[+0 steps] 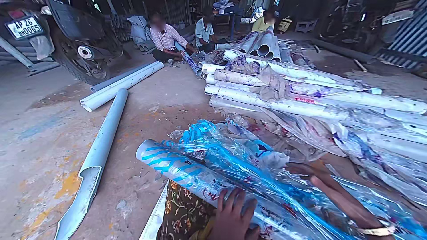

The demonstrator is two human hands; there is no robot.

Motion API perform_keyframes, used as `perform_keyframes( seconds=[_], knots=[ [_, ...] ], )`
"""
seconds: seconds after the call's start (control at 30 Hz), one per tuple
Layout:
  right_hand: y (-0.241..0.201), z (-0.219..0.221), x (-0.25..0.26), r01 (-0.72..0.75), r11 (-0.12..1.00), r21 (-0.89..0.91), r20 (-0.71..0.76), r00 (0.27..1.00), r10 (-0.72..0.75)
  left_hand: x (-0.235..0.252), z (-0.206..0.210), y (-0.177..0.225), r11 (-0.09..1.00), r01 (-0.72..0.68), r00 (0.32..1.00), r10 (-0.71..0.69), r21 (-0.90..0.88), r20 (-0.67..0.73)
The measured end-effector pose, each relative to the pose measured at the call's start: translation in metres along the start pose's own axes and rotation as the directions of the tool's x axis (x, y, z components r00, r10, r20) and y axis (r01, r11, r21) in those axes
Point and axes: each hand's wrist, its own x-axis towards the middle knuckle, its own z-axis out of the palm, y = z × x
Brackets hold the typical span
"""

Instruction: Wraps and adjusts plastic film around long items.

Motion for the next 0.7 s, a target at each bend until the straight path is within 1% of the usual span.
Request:
perform_keyframes(
  seconds=[0.03, 0.07, 0.1, 0.17, 0.23, 0.33, 0.4, 0.43, 0.5, 0.57, 0.63, 0.7],
  knots=[
    [0.001, -0.004, -0.019, 0.022, 0.992, -0.126, -0.035, 0.999, -0.026, 0.0, 0.002, 0.004, 0.999, -0.026, 1.0, 0.026, -0.045, 0.01],
    [0.001, -0.006, -0.04, 0.024, 0.97, -0.241, -0.033, 0.999, -0.033, -0.001, 0.006, 0.011, 0.993, -0.071, 0.997, 0.073, -0.095, 0.012],
    [-0.001, -0.004, -0.06, 0.003, 0.947, -0.321, -0.01, 1.0, -0.007, -0.001, 0.012, 0.018, 0.981, -0.135, 0.991, 0.137, -0.141, 0.001],
    [-0.006, 0.006, -0.091, -0.049, 0.906, -0.42, -0.002, 0.999, 0.053, -0.001, 0.026, 0.033, 0.942, -0.247, 0.969, 0.245, -0.227, -0.037],
    [0.0, 0.018, -0.114, -0.069, 0.85, -0.523, -0.036, 0.998, 0.059, 0.005, 0.033, 0.048, 0.934, -0.282, 0.959, 0.28, -0.22, -0.04],
    [0.016, 0.035, -0.13, -0.056, 0.84, -0.539, -0.142, 0.99, -0.024, 0.017, 0.031, 0.058, 0.954, -0.262, 0.961, 0.271, -0.145, 0.048],
    [0.03, 0.044, -0.127, -0.028, 0.84, -0.543, -0.264, 0.954, -0.139, 0.025, 0.036, 0.059, 0.961, -0.264, 0.96, 0.27, -0.08, 0.072],
    [0.032, 0.045, -0.124, -0.016, 0.842, -0.539, -0.289, 0.943, -0.167, 0.026, 0.038, 0.059, 0.961, -0.269, 0.959, 0.273, -0.059, 0.079],
    [0.032, 0.04, -0.117, -0.004, 0.857, -0.515, -0.259, 0.954, -0.151, 0.026, 0.04, 0.059, 0.958, -0.283, 0.953, 0.287, -0.053, 0.098],
    [0.029, 0.031, -0.109, -0.007, 0.861, -0.509, -0.22, 0.968, -0.122, 0.024, 0.042, 0.057, 0.953, -0.293, 0.95, 0.299, -0.072, 0.089],
    [0.025, 0.024, -0.099, -0.021, 0.865, -0.501, -0.197, 0.976, -0.091, 0.017, 0.044, 0.055, 0.954, -0.293, 0.954, 0.297, -0.066, 0.048],
    [0.03, 0.016, -0.087, -0.023, 0.873, -0.487, -0.167, 0.984, -0.067, 0.01, 0.046, 0.053, 0.957, -0.288, 0.958, 0.288, -0.042, -0.006]
  ],
)
